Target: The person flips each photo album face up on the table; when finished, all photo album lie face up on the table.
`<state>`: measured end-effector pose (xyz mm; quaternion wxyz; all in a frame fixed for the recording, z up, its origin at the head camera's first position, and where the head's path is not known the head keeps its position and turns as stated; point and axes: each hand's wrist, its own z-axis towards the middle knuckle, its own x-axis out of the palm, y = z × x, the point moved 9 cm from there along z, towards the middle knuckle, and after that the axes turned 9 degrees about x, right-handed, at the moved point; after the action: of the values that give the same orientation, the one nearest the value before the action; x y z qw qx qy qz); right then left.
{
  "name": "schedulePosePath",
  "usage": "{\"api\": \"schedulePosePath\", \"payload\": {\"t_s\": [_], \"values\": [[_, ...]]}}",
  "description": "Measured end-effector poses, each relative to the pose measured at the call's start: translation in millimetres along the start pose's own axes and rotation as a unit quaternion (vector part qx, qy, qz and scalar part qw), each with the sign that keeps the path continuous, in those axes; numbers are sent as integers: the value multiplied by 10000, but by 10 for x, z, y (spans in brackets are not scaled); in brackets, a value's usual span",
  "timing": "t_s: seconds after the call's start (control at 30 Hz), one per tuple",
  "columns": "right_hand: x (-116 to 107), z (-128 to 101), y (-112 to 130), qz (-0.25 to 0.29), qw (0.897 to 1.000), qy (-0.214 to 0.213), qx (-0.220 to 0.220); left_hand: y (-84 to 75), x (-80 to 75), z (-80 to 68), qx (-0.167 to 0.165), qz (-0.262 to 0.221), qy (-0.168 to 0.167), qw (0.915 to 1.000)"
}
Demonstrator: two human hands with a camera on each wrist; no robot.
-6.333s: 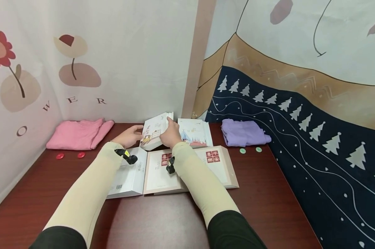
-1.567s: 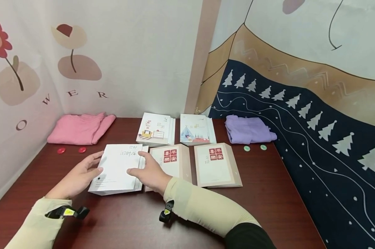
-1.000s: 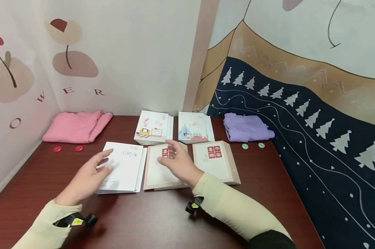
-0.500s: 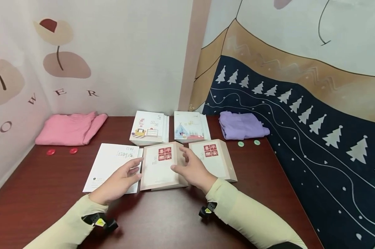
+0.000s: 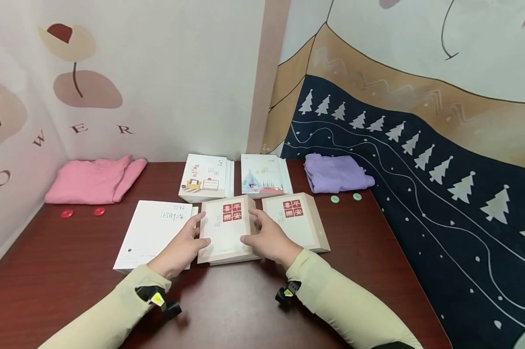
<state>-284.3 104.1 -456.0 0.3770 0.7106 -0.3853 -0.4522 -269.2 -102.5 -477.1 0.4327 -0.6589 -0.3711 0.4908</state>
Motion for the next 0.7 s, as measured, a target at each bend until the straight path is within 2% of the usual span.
{"api": "schedulePosePath", "payload": {"t_s": [0.2,0.4,0.57,0.7], "values": [[35,17,14,-176,9998,115,-20,18,11,115,-78,-190,-124,9997],[29,18,26,-196,9996,189,5,14,-1,124,-146,-345,-16,9993],[-7,-16,63,-1,9998,186,19,-88,13,97,151,-1045,185,9942],[29,-67,107,29,9991,401,-132,-203,-21,60,447,-1105,247,9926]]}}
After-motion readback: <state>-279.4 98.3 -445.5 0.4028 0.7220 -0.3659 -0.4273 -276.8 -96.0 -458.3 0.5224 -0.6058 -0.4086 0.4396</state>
